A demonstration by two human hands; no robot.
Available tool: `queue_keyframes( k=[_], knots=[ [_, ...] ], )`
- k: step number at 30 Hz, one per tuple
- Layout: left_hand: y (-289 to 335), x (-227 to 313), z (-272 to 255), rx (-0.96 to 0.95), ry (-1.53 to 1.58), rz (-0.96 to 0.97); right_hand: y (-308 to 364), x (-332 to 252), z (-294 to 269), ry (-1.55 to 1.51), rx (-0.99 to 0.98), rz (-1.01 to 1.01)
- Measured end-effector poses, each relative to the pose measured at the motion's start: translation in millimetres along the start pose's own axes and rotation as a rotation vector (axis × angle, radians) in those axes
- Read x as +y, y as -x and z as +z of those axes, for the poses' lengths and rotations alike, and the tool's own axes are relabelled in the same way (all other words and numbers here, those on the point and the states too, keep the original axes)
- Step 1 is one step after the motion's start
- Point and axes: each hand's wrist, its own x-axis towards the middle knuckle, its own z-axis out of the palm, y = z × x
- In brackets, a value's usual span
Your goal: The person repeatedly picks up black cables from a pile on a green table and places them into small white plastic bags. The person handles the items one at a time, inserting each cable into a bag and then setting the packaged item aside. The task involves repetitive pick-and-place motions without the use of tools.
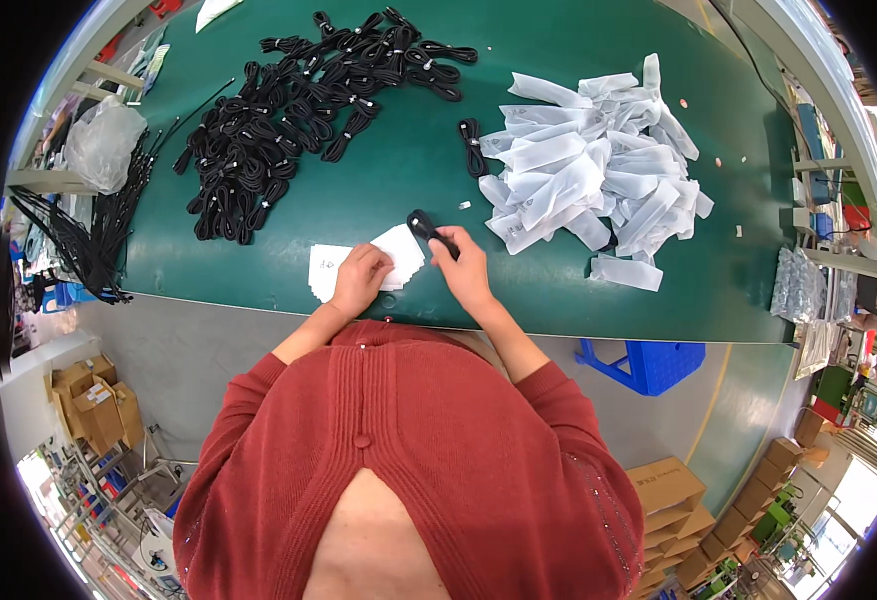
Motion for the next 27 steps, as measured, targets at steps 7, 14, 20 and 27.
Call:
queue_keyframes(
  k=[7, 14, 20, 27],
  knots=[
    [0, 0, -2, 0.015, 0.242, -0.289, 27, -3, -8, 0.464, -0.08, -0.42],
    [2, 3, -6, 0.012, 0.319, -0.251, 24, -1, -12, 0.438, -0.319, -0.196],
    [-9, 26, -20, 0.052, 0.121, 0.069, 21, 22, 7, -0.046, -0.339, 0.047],
    [-29, 33, -30, 0.148, 0.226, -0.026, 25, -15, 19, -0.325, -0.225, -0.086]
  ],
)
